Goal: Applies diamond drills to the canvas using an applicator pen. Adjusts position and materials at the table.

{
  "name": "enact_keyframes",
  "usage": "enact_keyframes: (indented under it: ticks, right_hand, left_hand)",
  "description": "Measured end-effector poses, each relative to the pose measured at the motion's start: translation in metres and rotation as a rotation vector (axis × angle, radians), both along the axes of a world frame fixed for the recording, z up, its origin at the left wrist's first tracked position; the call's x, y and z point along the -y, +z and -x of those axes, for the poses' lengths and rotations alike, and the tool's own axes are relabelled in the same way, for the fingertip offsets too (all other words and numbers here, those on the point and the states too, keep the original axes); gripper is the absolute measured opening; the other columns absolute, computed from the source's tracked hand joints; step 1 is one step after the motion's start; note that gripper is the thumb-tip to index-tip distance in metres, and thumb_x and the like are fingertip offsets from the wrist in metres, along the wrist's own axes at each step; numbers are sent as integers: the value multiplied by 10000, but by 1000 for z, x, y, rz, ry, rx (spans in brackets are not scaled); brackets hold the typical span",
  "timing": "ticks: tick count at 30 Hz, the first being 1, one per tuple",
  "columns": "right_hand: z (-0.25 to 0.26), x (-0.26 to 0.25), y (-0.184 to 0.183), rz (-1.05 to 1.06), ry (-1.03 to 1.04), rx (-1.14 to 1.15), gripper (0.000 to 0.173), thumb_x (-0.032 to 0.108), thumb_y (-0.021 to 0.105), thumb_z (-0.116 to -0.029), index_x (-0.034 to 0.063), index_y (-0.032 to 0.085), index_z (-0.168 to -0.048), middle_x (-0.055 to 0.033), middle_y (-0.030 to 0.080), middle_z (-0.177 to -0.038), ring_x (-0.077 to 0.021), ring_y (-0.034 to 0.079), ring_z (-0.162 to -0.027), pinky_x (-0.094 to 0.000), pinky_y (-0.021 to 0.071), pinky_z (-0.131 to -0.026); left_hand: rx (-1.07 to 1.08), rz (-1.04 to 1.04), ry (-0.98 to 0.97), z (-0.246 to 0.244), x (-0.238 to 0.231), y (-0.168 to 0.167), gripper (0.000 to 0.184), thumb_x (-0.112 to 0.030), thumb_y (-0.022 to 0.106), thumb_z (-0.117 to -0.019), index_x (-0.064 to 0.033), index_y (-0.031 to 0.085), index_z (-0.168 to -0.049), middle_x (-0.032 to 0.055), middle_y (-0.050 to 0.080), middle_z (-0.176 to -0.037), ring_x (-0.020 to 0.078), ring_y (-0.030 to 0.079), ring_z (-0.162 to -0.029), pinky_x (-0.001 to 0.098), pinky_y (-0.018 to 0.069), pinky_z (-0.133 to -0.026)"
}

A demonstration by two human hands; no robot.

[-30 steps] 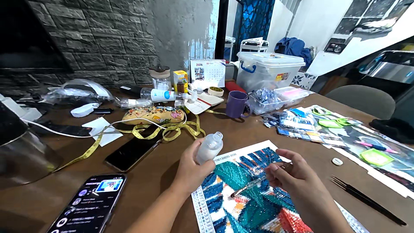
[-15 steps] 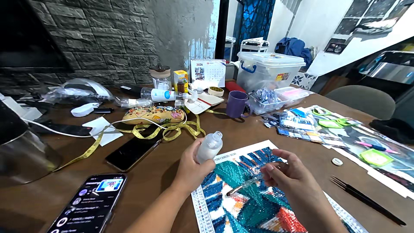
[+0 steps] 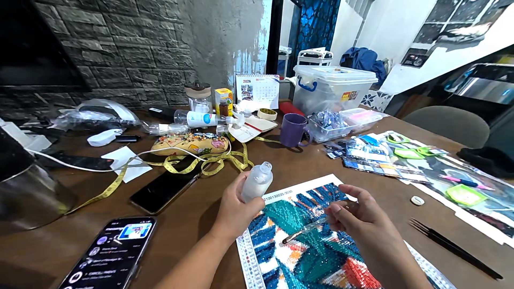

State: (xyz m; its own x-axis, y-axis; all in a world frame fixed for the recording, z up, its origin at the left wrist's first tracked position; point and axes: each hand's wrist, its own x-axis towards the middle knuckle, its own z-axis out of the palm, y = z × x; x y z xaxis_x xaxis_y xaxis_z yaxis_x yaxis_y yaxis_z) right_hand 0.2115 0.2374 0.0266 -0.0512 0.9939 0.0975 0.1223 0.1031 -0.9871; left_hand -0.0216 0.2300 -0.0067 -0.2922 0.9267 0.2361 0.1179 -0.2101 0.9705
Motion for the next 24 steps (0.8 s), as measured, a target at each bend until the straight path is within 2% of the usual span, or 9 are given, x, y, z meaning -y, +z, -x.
enact_keyframes:
  ticks: [4,12,19,24]
  right_hand:
    - [2,0,-2,-5,32,41,417,12,578,-976,4,448,-1372,-43,696,-859,-95,695,-693,-241,597,-658]
    - [-15,-5,-2,-29,-63,77,428,30,569,-968,13,453,-1380,-36,689,-844,-91,685,-674,-240,589,-639]
    - [-1,1,-2,-20,49,5,428,33,580,-969,11,437,-1373,-29,692,-855,-92,693,-698,-241,598,-667]
    - [-4,-1,-3,-17,19,56,414,33,583,-964,19,464,-1360,-31,696,-856,-88,691,-695,-237,593,-661]
  left_hand:
    - [-9,8,11,0,0,0,517,-67,676,-663,-127,656,-1176,-23,716,-911,50,688,-779,238,572,-657]
    - [-2,-3,6,0,0,-1,510,-62,672,-663,-128,658,-1169,-23,718,-909,48,690,-788,229,572,-662]
    - [5,2,17,-1,0,0,516,-63,672,-655,-122,661,-1168,-22,719,-899,45,691,-777,227,572,-652]
    - [16,6,12,-1,1,0,522,-55,672,-657,-123,658,-1174,-20,719,-919,50,693,-796,225,573,-662]
